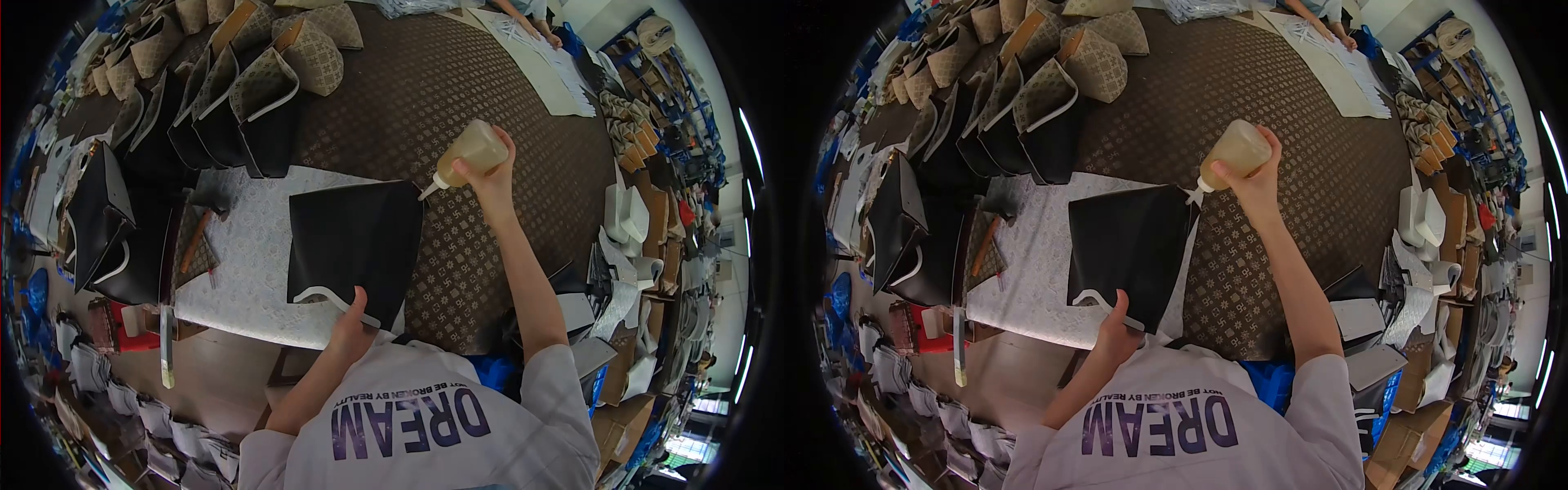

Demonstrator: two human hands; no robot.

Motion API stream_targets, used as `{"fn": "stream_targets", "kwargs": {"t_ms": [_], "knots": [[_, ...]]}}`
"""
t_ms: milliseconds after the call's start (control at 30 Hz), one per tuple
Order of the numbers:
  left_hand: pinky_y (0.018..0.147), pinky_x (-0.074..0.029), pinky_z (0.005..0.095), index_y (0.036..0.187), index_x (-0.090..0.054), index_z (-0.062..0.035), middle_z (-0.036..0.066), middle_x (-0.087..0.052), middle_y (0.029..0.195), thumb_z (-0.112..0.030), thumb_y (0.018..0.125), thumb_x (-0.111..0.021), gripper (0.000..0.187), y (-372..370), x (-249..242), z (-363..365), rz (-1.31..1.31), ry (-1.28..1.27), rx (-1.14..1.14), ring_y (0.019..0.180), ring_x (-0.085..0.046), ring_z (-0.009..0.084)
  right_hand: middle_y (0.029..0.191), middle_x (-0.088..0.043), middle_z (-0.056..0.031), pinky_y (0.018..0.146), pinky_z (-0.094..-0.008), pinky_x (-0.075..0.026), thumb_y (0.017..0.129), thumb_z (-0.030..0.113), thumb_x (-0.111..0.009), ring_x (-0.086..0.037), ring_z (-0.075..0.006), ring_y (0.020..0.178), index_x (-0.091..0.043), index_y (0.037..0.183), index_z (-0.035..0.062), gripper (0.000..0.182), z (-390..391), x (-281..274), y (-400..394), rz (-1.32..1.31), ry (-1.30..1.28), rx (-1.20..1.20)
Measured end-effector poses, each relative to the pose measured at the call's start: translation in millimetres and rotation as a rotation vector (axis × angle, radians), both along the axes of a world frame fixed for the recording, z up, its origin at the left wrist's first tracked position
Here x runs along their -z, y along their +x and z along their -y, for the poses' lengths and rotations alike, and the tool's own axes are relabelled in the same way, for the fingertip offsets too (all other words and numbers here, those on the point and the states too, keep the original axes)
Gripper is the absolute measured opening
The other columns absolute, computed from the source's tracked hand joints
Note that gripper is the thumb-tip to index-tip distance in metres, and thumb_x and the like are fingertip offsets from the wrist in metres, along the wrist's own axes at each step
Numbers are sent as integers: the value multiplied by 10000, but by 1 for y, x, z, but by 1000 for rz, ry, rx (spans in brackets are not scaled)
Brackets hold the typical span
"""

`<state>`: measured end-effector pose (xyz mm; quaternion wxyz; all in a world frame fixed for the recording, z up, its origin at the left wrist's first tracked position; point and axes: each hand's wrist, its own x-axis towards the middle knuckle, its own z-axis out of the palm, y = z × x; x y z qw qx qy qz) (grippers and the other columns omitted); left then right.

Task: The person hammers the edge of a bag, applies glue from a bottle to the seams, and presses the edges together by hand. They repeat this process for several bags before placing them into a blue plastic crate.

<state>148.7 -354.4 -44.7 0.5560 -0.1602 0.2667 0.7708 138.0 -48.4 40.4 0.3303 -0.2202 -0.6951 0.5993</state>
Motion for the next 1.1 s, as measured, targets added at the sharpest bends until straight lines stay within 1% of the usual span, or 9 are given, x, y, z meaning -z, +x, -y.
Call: {"fn": "stream_targets", "kwargs": {"t_ms": [200, 300, 400, 500, 600, 800, 900, 1000, 1100], "knots": [[1068, -309, 361, 1340, -423, -25, 65, -461, 1368, -443, 963, -440, 563, 1, -9, -3, 11, -15, 28, 1269, -418, 211, 1234, -431, -119, 852, -422, -528, 717, 236, -805, -511, -235, 1124, -226, 1355, 80, 876, 4, 6, 20, 115, -299, 150], [1072, -305, 362, 1343, -418, -20, 68, -456, 1374, -448, 965, -432, 571, 2, -6, -5, -27, 58, 40, 1273, -414, 209, 1182, -476, -125, 781, -434, -566, 735, 287, -789, -550, -234, 1075, -271, 1326, 71, 815, 16, 15, 42, 116, -428, 67], [1074, -302, 364, 1340, -421, -18, 73, -447, 1382, -450, 966, -427, 571, 5, 3, -6, 8, 30, 27, 1277, -411, 211, 1191, -465, -119, 841, -427, -540, 762, 313, -761, -551, -266, 1076, -278, 1329, 72, 783, 30, 21, 59, 184, -549, 1], [1076, -296, 366, 1345, -410, -18, 76, -439, 1386, -462, 960, -438, 588, 2, -2, -7, -9, 70, 37, 1278, -406, 216, 1156, -492, -123, 777, -408, -577, 766, 271, -766, -567, -247, 1060, -282, 1317, 68, 761, 28, 12, 61, 32, -652, 69], [1076, -294, 362, 1354, -392, -20, 78, -433, 1387, -476, 951, -451, 611, -1, -13, -10, -21, -105, 38, 1276, -404, 223, 1228, -434, -127, 828, -438, -549, 783, 252, -755, -525, -254, 1116, -225, 1348, 75, 795, 17, 19, 52, -140, -449, 205], [1073, -296, 355, 1361, -380, -20, 78, -432, 1387, -477, 951, -451, 618, -1, -10, -9, -16, -62, 56, 1276, -403, 224, 1299, -336, -134, 906, -405, -471, 740, 229, -800, -415, -249, 1200, -169, 1364, 94, 898, 17, 24, 27, -94, -157, 337], [1072, -301, 357, 1364, -376, -19, 77, -430, 1390, -469, 959, -434, 608, 0, -6, -9, -30, -3, 52, 1277, -405, 224, 1276, -356, -134, 895, -380, -473, 714, 215, -821, -435, -254, 1174, -181, 1355, 94, 914, 9, 29, 20, -104, -196, 311], [1072, -308, 362, 1366, -375, -16, 75, -440, 1385, -460, 968, -416, 597, 0, -9, -10, -30, 0, 53, 1277, -410, 224, 1266, -369, -142, 869, -403, -483, 717, 227, -816, -445, -262, 1164, -185, 1349, 95, 903, 4, 24, 20, -39, -268, 279], [1070, -314, 364, 1357, -392, -21, 74, -459, 1370, -469, 965, -413, 596, -1, -8, -13, -14, -27, 46, 1270, -421, 222, 1250, -389, -145, 822, -424, -502, 717, 266, -812, -465, -269, 1142, -187, 1343, 91, 902, 10, 9, 24, 119, -320, 309]]}}
